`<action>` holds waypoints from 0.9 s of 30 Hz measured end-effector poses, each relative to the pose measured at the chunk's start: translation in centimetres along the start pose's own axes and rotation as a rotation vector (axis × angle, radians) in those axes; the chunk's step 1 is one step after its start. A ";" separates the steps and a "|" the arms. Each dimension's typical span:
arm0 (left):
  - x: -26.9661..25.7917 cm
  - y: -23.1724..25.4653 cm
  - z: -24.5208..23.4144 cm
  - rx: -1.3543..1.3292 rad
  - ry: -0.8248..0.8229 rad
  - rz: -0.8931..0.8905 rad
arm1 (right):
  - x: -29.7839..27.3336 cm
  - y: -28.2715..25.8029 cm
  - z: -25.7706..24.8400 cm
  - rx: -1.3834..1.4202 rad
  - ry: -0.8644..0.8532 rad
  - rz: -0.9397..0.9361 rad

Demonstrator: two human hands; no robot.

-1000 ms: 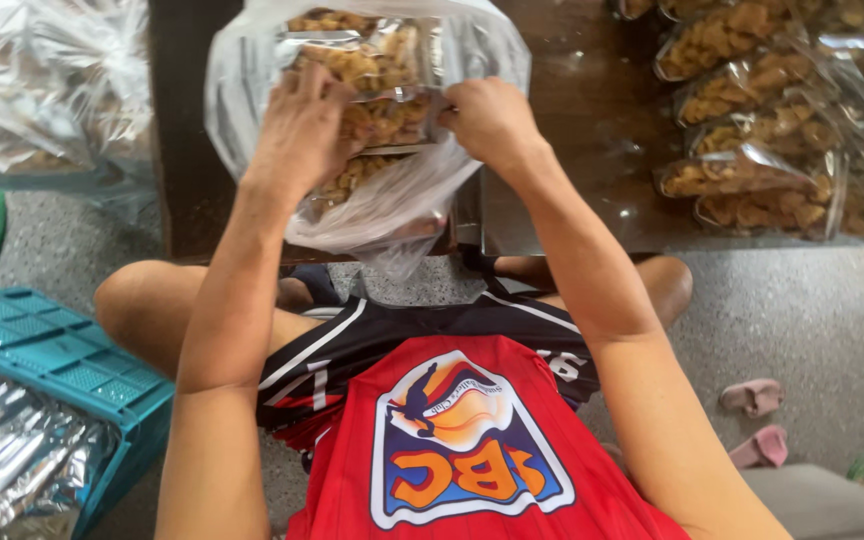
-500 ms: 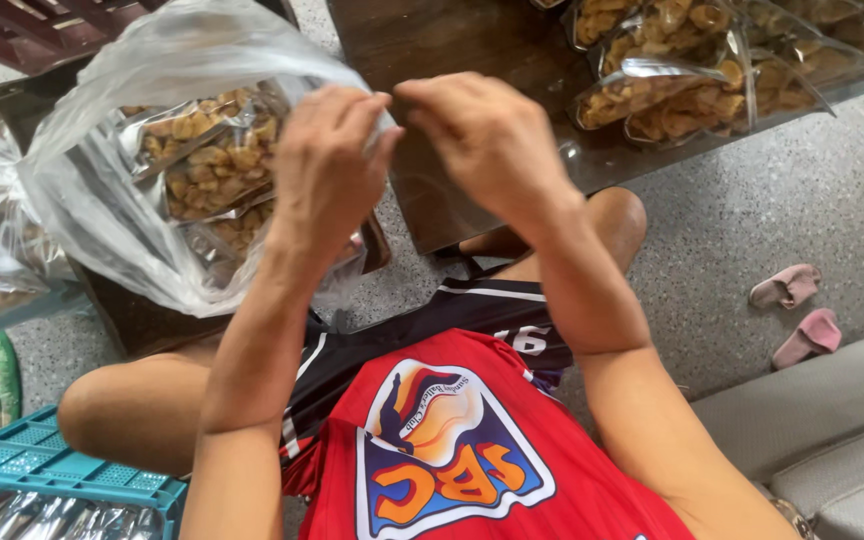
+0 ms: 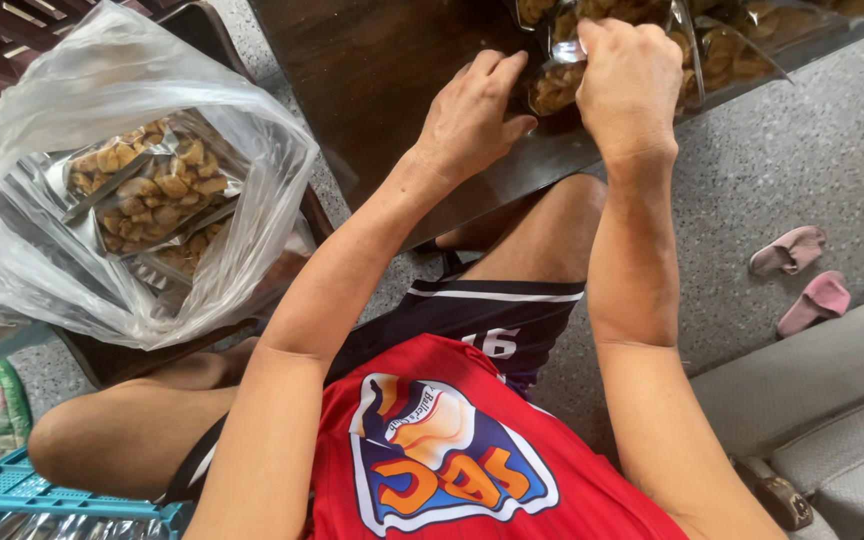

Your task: The person opens a large white plastic bag and places multiple smaller clear bags containing snacks into it. They continue to add more snack bags until the larger bag is full.

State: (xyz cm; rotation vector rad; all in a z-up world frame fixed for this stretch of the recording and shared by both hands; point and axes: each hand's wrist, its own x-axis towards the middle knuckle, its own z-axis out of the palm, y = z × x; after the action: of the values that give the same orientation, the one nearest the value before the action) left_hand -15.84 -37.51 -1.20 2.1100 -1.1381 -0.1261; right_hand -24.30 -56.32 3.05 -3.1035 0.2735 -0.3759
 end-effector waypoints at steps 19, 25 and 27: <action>-19.2 0.2 -25.6 0.230 0.216 -0.033 | 0.6 -17.7 -18.0 0.526 -0.072 -0.461; -25.2 -1.4 -30.7 0.560 0.338 -0.100 | 3.2 -31.2 -13.7 0.458 -0.030 -0.836; -26.7 -2.8 -30.3 0.640 0.473 -0.101 | 4.7 -33.7 -11.5 0.431 -0.081 -0.798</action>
State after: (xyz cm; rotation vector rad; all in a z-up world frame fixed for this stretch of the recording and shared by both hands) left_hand -17.94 0.45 12.81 2.5470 -0.8446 0.7448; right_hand -16.77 -23.70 16.12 -2.6388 -0.9342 -0.2496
